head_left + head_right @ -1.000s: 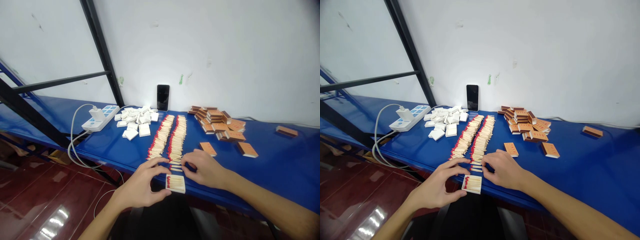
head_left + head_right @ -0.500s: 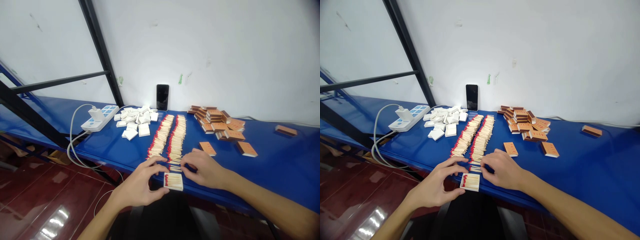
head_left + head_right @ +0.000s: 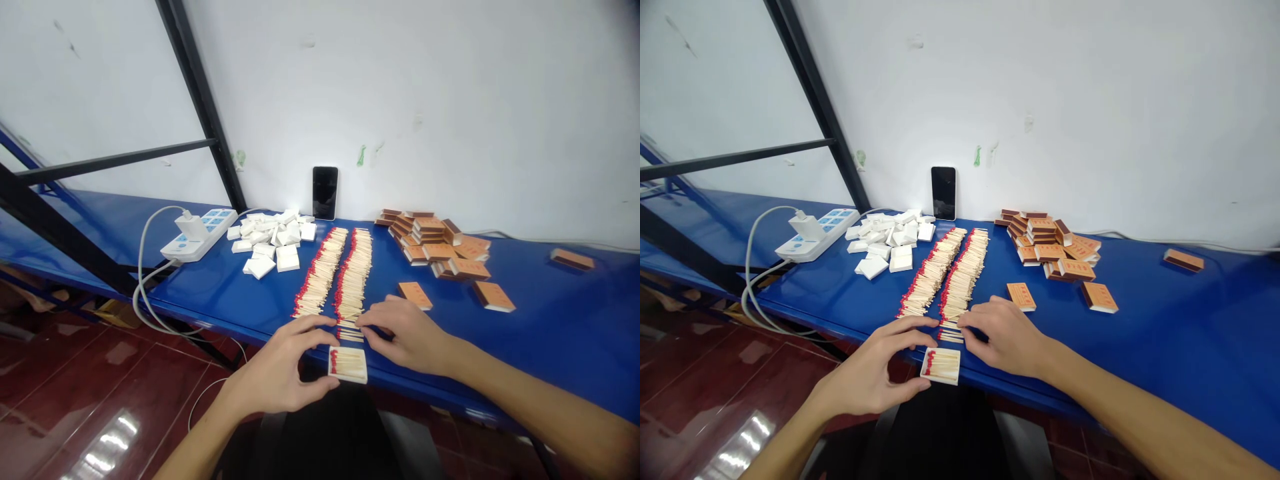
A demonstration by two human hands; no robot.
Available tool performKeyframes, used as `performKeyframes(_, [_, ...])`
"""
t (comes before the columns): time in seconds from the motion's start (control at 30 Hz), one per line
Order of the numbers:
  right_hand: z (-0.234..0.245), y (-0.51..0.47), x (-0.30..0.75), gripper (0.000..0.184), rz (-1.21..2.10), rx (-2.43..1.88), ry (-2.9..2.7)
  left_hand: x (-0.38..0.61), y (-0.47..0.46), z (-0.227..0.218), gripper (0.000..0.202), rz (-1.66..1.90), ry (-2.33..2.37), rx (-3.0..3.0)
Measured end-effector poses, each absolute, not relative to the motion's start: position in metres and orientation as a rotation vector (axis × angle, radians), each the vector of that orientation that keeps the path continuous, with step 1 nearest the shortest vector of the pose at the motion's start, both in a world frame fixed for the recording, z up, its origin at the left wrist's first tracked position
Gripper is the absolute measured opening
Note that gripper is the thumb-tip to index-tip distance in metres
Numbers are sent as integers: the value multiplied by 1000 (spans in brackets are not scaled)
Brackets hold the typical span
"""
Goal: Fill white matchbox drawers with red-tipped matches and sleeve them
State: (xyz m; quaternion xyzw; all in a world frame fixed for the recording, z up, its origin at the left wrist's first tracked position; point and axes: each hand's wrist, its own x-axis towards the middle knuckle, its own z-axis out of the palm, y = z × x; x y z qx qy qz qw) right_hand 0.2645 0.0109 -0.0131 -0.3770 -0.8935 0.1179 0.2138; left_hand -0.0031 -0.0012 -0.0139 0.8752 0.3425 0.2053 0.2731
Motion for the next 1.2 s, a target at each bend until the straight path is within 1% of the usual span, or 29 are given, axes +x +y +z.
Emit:
performKeyframes(0.37, [-12,8,266,25,260,-1020,-2518,-1,0,-13,37,575,903,2347])
performKeyframes(1.2, [-11,7,266,26,283,-970,-2542,-1,-1,-12,38,568,889,2338])
